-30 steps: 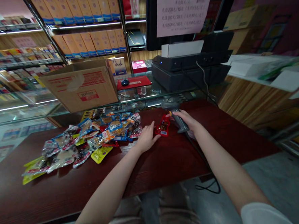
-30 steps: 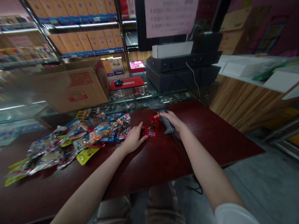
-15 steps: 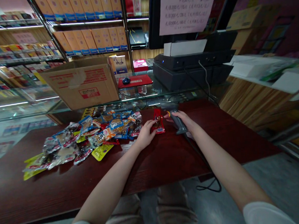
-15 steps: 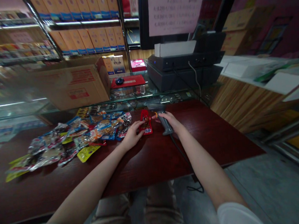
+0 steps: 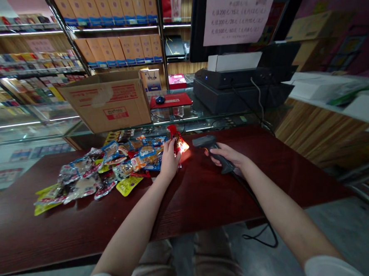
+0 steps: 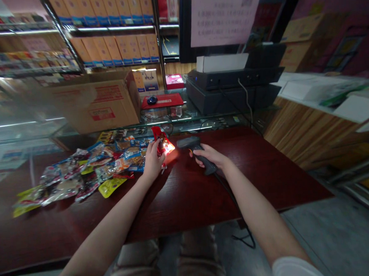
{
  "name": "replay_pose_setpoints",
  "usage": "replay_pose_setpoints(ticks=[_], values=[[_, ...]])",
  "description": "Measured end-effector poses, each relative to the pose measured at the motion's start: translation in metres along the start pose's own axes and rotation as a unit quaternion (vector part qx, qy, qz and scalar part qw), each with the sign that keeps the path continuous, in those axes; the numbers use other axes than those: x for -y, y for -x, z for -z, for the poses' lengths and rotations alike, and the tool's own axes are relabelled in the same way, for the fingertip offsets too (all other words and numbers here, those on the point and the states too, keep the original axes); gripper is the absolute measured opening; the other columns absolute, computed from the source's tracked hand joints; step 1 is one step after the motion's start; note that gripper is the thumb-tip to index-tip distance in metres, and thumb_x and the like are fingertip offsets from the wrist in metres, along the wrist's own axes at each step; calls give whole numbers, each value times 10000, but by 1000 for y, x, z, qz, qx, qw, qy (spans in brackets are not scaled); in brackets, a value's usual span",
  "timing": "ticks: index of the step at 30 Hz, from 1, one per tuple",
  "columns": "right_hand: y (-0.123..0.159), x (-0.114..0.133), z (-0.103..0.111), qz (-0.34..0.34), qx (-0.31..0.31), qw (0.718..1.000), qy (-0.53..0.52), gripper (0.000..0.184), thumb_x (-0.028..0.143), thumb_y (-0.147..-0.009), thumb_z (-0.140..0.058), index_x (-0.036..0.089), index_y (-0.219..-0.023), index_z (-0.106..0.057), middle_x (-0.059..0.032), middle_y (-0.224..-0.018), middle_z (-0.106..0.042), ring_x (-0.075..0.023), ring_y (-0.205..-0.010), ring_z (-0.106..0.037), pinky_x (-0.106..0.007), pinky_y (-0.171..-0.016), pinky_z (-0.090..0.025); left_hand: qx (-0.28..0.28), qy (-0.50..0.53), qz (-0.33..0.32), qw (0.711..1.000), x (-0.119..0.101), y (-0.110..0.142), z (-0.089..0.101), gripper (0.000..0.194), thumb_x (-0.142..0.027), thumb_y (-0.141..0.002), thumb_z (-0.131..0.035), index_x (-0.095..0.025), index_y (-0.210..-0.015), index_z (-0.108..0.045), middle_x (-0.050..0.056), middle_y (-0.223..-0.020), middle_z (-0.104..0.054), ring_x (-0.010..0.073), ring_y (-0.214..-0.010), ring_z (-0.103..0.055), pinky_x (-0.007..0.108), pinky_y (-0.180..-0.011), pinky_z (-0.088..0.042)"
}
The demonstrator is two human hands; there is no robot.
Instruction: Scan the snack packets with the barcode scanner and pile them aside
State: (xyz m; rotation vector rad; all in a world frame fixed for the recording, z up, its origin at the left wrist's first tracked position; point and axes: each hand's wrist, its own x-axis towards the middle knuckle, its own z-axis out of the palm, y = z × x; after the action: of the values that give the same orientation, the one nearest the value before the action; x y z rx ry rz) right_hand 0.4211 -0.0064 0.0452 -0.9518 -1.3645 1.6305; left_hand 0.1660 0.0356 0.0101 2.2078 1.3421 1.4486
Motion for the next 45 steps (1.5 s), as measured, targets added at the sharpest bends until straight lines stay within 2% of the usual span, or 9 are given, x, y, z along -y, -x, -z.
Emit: replay_pose_setpoints(ticks=[12, 17, 24, 30, 34, 36, 39, 42, 45], values=[[12, 14, 0, -4, -7, 1000, -5, 330, 420, -820, -688, 144, -973, -587, 43, -505, -519, -100, -403, -433, -233, -394, -347, 9, -40, -27, 999, -2, 2, 2, 506, -153, -880, -536, -173, -1383, -487, 167, -1345, -535, 266, -1231, -564, 417, -1047, -464], [10, 9, 1, 4, -58, 998, -3, 383, 477, -802, -684, 146, -982, -616, 19, -511, -549, -121, -429, -464, -244, -401, -341, 30, -196, -24, 980, -25, -8, 38, 460, -166, -911, -433, -131, -1359, -533, 191, -1353, -563, 310, -1201, -555, 445, -980, -448], [7, 11, -7, -4, -100, 995, 10, 423, 505, -761, -687, 132, -960, -655, -2, -518, -572, -134, -453, -492, -255, -439, -371, 87, -359, 183, 911, -11, -26, 106, 350, -207, -874, -443, -113, -1092, -700, 224, -1123, -672, 419, -1128, -553, 554, -940, -407], [12, 18, -56, 29, -153, 987, -34, 296, 422, -772, -618, 172, -927, -651, -56, -722, -683, -163, -561, -568, -297, -527, -466, 28, -254, 123, 959, 3, -12, 134, 367, -294, -932, -479, -158, -1237, -632, 213, -1357, -541, 372, -1245, -510, 533, -1039, -391], [6, 13, -122, 98, -190, 975, -58, 273, 327, -717, -625, 227, -970, -602, -55, -1046, -705, -188, -771, -638, -332, -686, -520, 56, 8, 58, 997, -13, 9, 125, 307, -344, -928, -534, -159, -1149, -639, 154, -1219, -621, 277, -1171, -568, 438, -1059, -415], [-5, 5, -155, 116, -214, 969, -39, 343, 310, -685, -650, 240, -1014, -584, -37, -1042, -686, -205, -872, -643, -345, -774, -519, 103, 174, 114, 973, -20, 21, 117, 341, -416, -905, -581, -154, -1114, -641, 136, -1152, -658, 256, -1096, -610, 413, -1016, -452], [-22, -13, -196, 143, -227, 963, 2, 462, 263, -654, -634, 251, -1112, -578, -39, -1089, -653, -227, -1012, -612, -384, -931, -488, 133, 407, 227, 875, -27, 38, 111, 465, -531, -824, -673, -146, -1081, -637, 113, -1082, -695, 245, -1032, -641, 394, -966, -482], [-34, -34, -223, 151, -232, 960, 54, 535, 236, -693, -538, 265, -1225, -576, -65, -1202, -599, -247, -1111, -581, -430, -1006, -462, 90, 544, 299, 779, -30, 52, 112, 531, -486, -702, -809, -166, -1077, -611, 70, -1021, -711, 223, -1015, -662, 373, -974, -483], [-37, -44, -239, 173, -220, 949, 145, 567, 202, -712, -522, 287, -1267, -602, -79, -1273, -539, -245, -1182, -550, -416, -1059, -434, 12, 586, 341, 735, -29, 65, 120, 520, -362, -650, -857, -192, -1051, -574, 20, -924, -703, 192, -949, -689, 349, -951, -508]])
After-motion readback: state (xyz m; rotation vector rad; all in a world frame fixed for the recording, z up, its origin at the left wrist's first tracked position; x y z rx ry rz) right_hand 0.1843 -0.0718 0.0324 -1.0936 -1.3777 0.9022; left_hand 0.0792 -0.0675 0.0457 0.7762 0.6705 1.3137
